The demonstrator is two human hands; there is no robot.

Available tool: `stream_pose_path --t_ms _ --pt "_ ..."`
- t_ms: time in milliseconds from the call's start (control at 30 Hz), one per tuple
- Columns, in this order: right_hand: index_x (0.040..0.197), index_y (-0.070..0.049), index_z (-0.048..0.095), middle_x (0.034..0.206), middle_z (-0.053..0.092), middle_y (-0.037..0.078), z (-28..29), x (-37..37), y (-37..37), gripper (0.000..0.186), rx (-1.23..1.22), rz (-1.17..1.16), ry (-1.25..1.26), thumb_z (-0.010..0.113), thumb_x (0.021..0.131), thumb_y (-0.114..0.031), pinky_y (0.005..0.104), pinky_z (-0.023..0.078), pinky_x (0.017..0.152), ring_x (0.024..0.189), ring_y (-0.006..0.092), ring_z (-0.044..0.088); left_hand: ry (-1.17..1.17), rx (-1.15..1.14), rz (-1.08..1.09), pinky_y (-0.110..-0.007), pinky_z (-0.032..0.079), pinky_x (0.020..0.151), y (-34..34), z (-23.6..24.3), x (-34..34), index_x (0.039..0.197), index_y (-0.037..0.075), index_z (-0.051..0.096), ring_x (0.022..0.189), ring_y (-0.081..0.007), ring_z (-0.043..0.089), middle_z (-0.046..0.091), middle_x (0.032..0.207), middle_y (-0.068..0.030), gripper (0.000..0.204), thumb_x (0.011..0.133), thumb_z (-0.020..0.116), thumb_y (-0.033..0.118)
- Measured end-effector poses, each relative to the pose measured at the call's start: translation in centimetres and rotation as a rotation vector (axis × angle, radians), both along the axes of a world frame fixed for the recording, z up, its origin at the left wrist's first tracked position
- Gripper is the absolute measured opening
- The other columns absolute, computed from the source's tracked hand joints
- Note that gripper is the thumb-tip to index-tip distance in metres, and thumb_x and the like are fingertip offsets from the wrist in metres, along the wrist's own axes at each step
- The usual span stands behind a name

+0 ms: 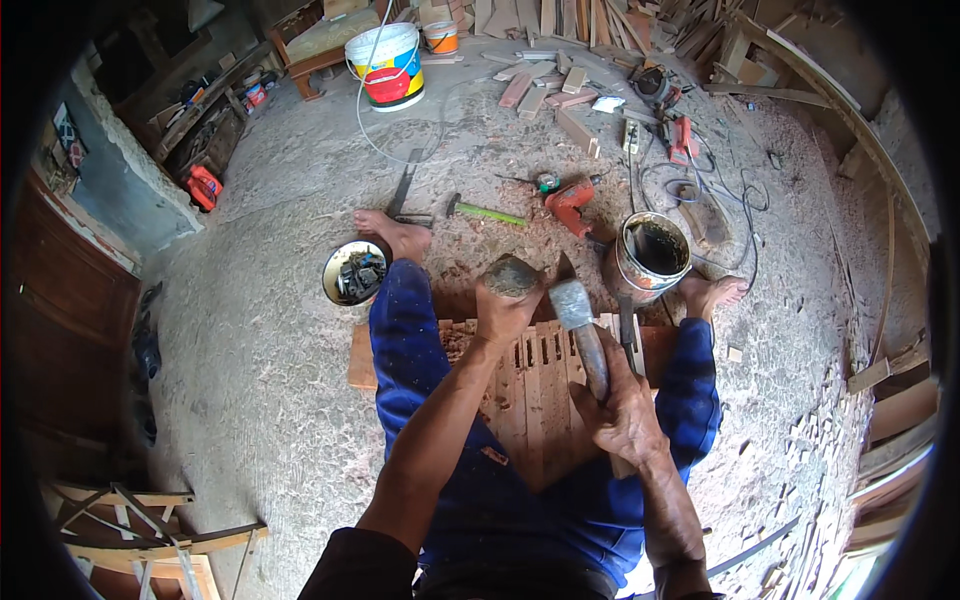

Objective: The person carves a wooden workpiece by hand using a chisel and a hammer. They strike the chisel with the hammer to remove small pieces of wood, periodically repositioning the workpiece and clearing away wood shavings.

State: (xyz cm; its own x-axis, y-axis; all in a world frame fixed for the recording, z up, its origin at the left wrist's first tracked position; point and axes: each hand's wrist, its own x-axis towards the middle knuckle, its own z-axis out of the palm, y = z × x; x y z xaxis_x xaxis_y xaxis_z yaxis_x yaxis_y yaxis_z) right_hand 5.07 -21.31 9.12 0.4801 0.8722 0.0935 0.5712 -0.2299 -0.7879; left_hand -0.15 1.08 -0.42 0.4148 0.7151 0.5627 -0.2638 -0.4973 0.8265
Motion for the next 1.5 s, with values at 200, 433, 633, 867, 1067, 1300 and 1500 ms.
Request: stream_pose_path --t_ms 200,433,633,867,1067,1300,1500 --pt "0.151 -0.009 0.032 0.11 0.065 0.032 5.8 0.0 0.9 0.073 0.11 0.115 -0.204 0.061 0.084 -0.003 0.0464 0.056 0.084 0.095 0.0474 0.067 -0.373 -0.623 -0.43 -0.032 0.054 0.075 -0.8 -0.8 -0.3 0.096 -0.001 0.067 0.081 -0.0158 0.066 0.071 0.091 -0.0052 0.019 0.078 0.072 -0.003" --pt "0.152 -0.007 0.027 0.098 0.067 0.028 4.9 0.2 2.1 0.082 -0.168 0.133 -0.498 0.062 0.078 -0.002 0.0508 0.055 0.078 0.084 0.0448 0.068 -0.159 -0.365 -0.298 -0.03 0.055 0.078 -1.2 -1.7 -1.0 0.102 -0.001 0.068 0.088 -0.0122 0.067 0.072 0.097 -0.0058 0.028 0.076 0.072 -0.008" --pt "0.153 -0.007 0.024 0.096 0.066 0.025 1.1 1.3 1.5 0.089 -0.311 0.2 -0.395 0.066 0.074 -0.003 0.0475 0.055 0.077 0.085 0.044 0.067 0.049 -0.079 -0.093 -0.031 0.054 0.076 -1.0 -2.0 -0.8 0.099 0.001 0.068 0.086 -0.0171 0.069 0.072 0.093 -0.008 0.032 0.069 0.078 -0.003" --pt "0.145 -0.006 0.04 0.075 0.063 0.012 8.1 0.2 1.6 0.071 0.386 0.098 -0.263 0.058 0.078 0.008 0.0317 0.047 0.042 0.047 0.0234 0.057 0.107 -0.143 -0.089 -0.031 0.052 0.077 -0.1 -1.6 -0.2 0.097 0.002 0.063 0.086 -0.0146 0.067 0.07 0.093 -0.0055 0.029 0.078 0.083 0.011" --pt "0.149 0.001 0.03 0.079 0.066 0.014 9.1 -0.3 2.7 0.07 0.407 0.0 -0.035 0.057 0.084 0.005 0.0349 0.054 0.052 0.056 0.0222 0.064 -0.002 -0.108 0.003 -0.033 0.052 0.073 -1.7 -2.8 -0.3 0.099 0.003 0.06 0.08 -0.0169 0.067 0.069 0.089 -0.0047 0.031 0.078 0.082 0.01" --pt "0.152 -0.006 0.023 0.092 0.067 0.028 0.5 0.6 -0.6 0.084 -0.265 0.192 -0.433 0.063 0.078 -0.007 0.0543 0.055 0.072 0.075 0.0471 0.067 0.01 0.208 -0.058 -0.035 0.055 0.076 -5.6 -2.6 -2.6 0.1 0.003 0.062 0.085 -0.0193 0.068 0.07 0.094 -0.0053 0.024 0.079 0.072 -0.002" --pt "0.148 -0.001 0.033 0.09 0.069 0.022 8.0 -0.8 0.4 0.077 0.155 0.142 -0.374 0.061 0.075 0.002 0.0441 0.059 0.065 0.069 0.0333 0.071 -0.067 -0.146 -0.104 -0.032 0.055 0.069 -0.4 -4.1 -0.1 0.084 0.004 0.068 0.075 -0.018 0.069 0.071 0.082 -0.0044 0.01 0.081 0.077 0.006"
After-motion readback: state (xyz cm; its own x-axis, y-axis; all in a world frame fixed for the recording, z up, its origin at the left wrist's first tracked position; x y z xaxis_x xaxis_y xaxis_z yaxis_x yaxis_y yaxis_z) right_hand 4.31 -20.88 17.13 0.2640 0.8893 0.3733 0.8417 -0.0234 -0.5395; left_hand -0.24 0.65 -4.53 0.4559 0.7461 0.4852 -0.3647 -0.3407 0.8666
